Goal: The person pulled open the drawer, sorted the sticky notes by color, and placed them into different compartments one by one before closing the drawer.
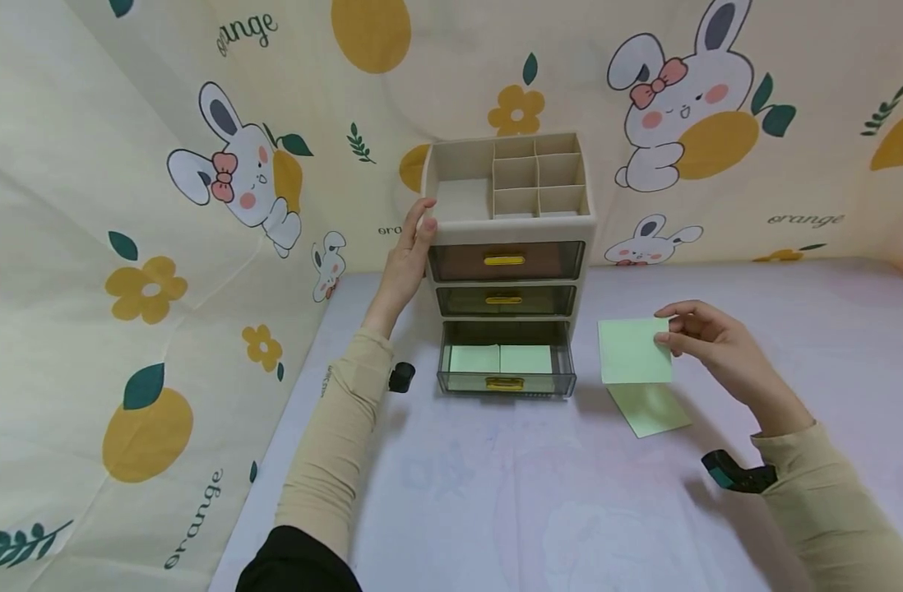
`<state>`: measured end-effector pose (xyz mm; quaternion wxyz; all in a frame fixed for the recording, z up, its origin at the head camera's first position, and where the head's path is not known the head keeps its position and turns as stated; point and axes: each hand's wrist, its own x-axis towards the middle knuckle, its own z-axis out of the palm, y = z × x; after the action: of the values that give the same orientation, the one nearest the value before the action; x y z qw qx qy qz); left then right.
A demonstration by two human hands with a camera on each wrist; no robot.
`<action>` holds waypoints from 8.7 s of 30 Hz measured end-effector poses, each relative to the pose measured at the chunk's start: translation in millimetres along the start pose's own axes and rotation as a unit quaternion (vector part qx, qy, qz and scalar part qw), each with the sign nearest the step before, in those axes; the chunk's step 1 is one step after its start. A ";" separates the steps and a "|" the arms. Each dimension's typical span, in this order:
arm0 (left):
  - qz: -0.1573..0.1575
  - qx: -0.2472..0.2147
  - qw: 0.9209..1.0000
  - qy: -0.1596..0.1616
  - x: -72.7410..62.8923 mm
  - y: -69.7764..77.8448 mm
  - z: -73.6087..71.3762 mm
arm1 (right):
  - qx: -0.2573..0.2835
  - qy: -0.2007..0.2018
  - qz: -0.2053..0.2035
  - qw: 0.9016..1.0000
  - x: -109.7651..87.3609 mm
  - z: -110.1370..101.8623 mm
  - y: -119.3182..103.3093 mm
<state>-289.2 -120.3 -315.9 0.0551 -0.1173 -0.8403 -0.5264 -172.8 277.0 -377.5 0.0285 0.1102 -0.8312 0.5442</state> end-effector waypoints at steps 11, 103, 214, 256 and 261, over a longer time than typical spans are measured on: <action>0.005 0.000 1.000 0.003 -0.6 -0.4 -0.2 | 0.163 0.016 -0.093 0.982 27.3 40.6 -11.8; 0.003 -0.004 1.000 -0.001 2.4 -2.2 1.5 | -0.133 -0.076 0.045 0.987 39.6 68.5 -4.3; 0.006 -0.004 1.000 0.003 0.2 -2.0 0.9 | 0.064 0.071 0.008 0.995 33.2 55.9 -39.2; 0.013 -0.008 1.000 0.008 0.8 -4.7 1.3 | -0.107 -0.080 -0.003 0.991 71.0 175.7 -31.8; 0.013 -0.008 1.000 0.006 -0.4 -5.1 0.4 | -0.149 -0.101 -0.006 0.984 71.1 176.3 -30.1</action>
<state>-290.1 -122.2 -320.6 0.0664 -0.1258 -0.8339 -0.5333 -222.8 94.1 -410.2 -0.0362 0.1636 -0.9008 0.4005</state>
